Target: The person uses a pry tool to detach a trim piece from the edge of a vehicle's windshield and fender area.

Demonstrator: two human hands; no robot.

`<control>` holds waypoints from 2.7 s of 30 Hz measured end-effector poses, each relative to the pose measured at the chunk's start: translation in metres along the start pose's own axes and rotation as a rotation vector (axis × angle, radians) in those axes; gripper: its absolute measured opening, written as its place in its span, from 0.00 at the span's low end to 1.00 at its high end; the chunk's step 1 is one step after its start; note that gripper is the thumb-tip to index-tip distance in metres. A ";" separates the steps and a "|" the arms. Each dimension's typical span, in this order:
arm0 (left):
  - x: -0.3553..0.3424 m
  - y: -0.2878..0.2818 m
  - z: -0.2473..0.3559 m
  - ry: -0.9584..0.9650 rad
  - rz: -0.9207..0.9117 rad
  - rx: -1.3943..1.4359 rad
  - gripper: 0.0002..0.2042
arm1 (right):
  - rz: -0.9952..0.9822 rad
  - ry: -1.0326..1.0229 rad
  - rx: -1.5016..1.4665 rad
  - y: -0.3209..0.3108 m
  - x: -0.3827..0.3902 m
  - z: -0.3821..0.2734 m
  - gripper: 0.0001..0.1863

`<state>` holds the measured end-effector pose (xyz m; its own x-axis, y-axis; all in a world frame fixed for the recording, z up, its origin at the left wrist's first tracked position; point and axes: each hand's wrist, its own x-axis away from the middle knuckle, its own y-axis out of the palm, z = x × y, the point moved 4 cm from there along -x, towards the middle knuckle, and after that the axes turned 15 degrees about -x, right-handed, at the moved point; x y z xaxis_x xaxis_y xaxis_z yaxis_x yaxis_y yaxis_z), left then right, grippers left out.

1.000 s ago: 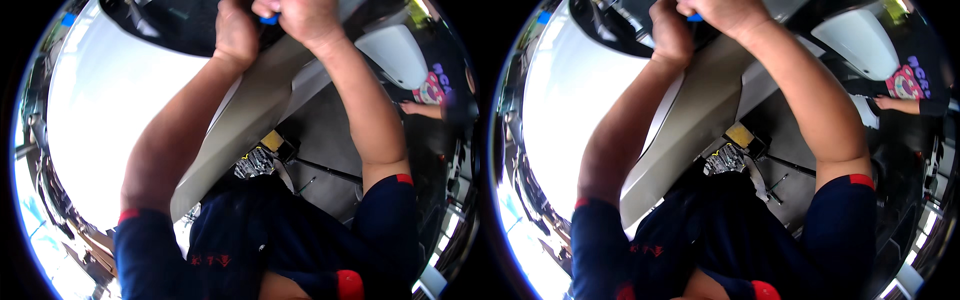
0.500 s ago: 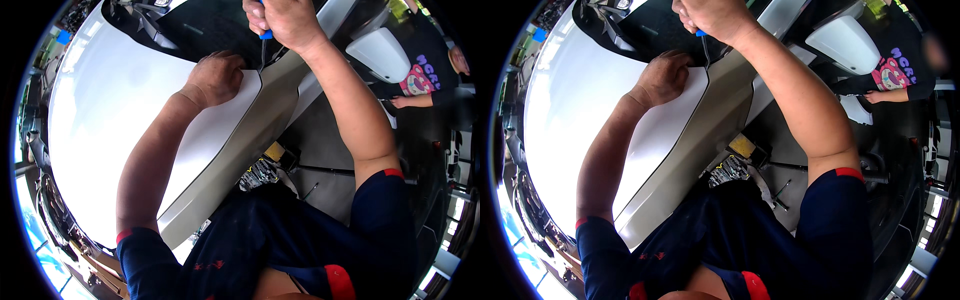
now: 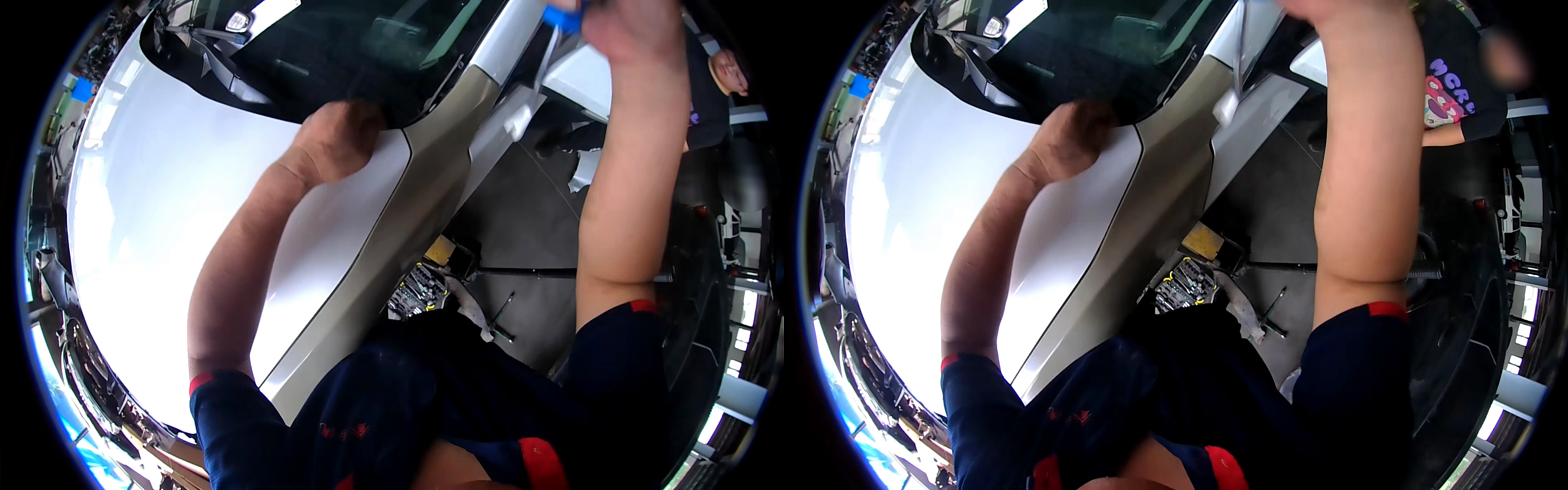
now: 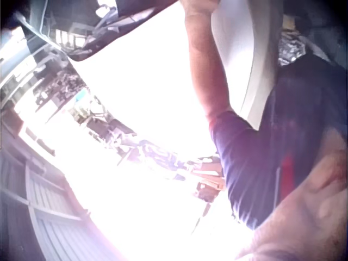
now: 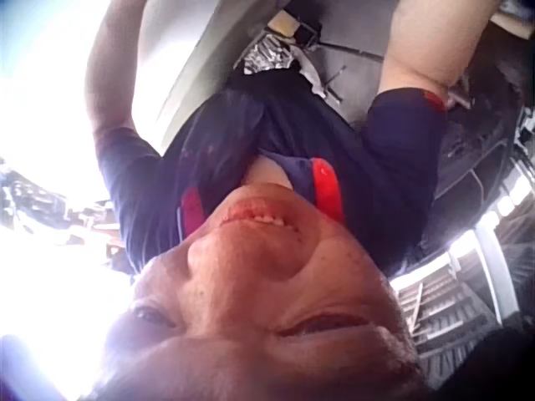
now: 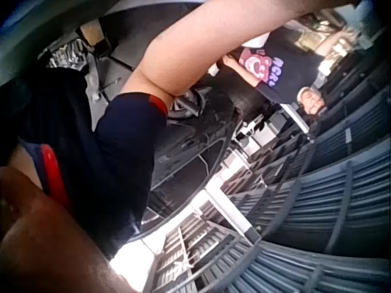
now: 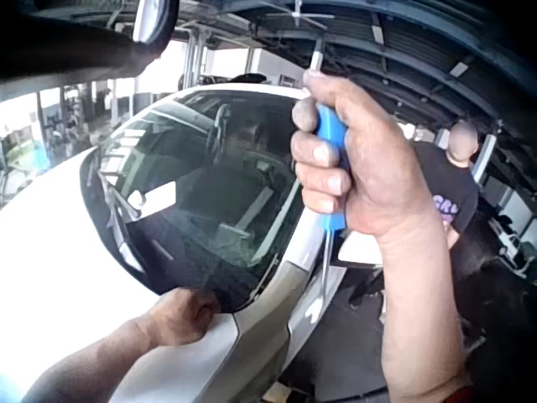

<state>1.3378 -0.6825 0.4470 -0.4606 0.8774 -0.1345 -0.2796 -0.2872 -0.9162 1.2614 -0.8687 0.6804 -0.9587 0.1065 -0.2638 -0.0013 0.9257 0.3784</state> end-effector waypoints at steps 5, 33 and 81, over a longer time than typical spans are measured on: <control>-0.022 -0.009 -0.001 -0.075 -0.336 -0.023 0.09 | 0.207 0.447 0.078 -0.070 0.101 0.120 0.14; -0.055 0.001 -0.012 -0.155 -0.600 0.041 0.13 | 0.260 0.586 -0.365 -0.143 0.246 0.194 0.15; -0.014 0.006 -0.004 -0.051 -0.050 0.081 0.09 | 0.044 -0.130 -0.129 -0.029 -0.004 0.149 0.17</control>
<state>1.3459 -0.6956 0.4417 -0.4865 0.8710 -0.0682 -0.3691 -0.2757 -0.8875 1.3082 -0.8415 0.5382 -0.9136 0.1999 -0.3540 -0.0044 0.8659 0.5003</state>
